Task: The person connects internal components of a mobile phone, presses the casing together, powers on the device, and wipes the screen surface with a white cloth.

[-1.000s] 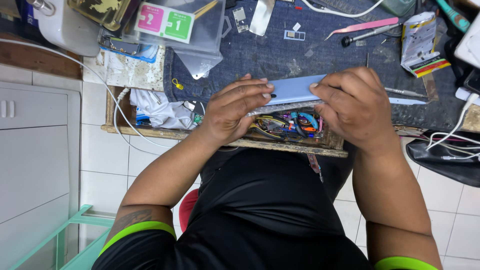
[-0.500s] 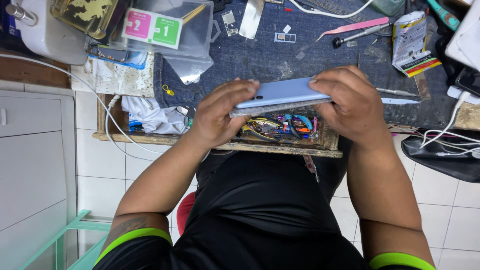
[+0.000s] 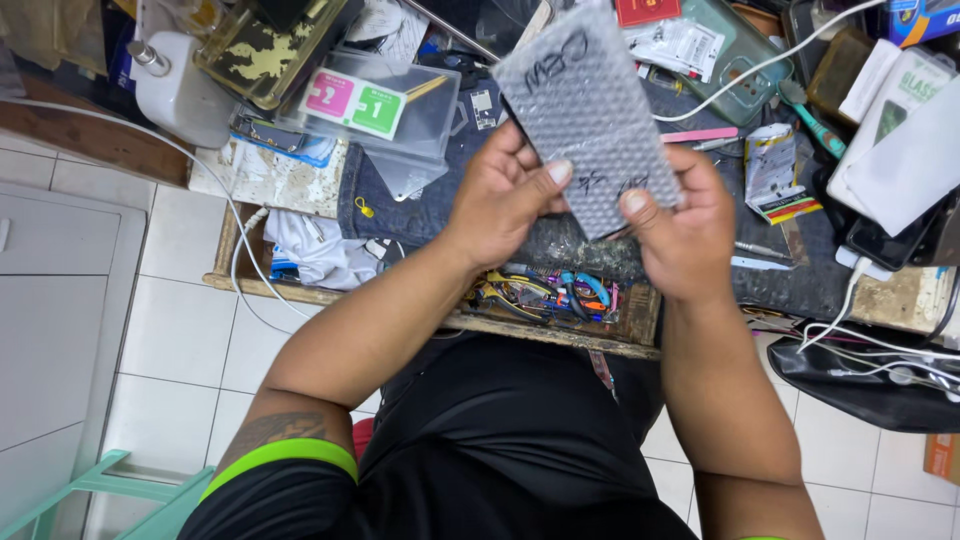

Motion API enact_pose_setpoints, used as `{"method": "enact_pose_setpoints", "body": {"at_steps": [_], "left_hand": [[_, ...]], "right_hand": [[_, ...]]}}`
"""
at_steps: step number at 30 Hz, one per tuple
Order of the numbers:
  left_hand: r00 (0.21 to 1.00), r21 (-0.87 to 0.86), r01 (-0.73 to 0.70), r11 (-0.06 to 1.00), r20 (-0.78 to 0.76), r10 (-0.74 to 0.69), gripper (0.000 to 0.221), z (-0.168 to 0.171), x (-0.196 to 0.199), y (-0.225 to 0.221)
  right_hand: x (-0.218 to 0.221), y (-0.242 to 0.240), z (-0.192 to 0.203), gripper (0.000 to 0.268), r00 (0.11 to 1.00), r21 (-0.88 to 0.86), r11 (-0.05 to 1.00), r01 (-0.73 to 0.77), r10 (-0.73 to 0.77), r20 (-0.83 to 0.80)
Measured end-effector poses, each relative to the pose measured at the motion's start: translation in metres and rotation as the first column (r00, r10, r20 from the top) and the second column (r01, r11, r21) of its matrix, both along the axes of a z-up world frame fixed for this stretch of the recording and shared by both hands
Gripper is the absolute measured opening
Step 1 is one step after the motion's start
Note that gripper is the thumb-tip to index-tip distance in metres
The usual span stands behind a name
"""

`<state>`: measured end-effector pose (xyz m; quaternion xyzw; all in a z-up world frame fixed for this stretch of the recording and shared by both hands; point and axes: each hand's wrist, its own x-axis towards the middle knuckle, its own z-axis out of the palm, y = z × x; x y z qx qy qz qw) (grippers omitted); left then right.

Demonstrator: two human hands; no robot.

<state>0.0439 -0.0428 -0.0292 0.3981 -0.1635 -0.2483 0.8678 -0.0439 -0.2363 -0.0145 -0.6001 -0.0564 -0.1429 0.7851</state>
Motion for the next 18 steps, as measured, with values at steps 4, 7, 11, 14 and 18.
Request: {"method": "enact_pose_setpoints", "body": {"at_steps": [4, 7, 11, 14, 18], "left_hand": [[0.996, -0.081, -0.016, 0.997, 0.088, 0.023, 0.046, -0.019, -0.004, -0.001], [0.984, -0.055, -0.028, 0.998, 0.173, 0.037, 0.048, -0.022, -0.006, 0.005], [0.981, -0.040, -0.012, 0.999, 0.194, 0.020, 0.049, -0.025, -0.005, 0.009], [0.996, -0.214, 0.086, 0.973, 0.033, -0.080, 0.050, -0.033, -0.007, 0.009], [0.969, -0.318, 0.172, 0.932, -0.115, -0.218, 0.067, -0.045, -0.019, 0.003]], "right_hand": [[-0.006, 0.013, -0.008, 0.053, 0.999, -0.071, 0.997, 0.042, -0.042, -0.003], [-0.006, 0.016, -0.009, 0.055, 1.000, -0.122, 0.992, 0.021, -0.019, 0.012], [-0.002, 0.019, -0.011, 0.052, 0.999, -0.147, 0.989, 0.024, -0.017, 0.049], [0.004, 0.024, -0.013, 0.047, 0.999, -0.084, 0.996, 0.021, -0.017, 0.046], [0.007, 0.044, -0.016, 0.047, 0.998, -0.059, 0.997, 0.057, -0.056, 0.012]]}}
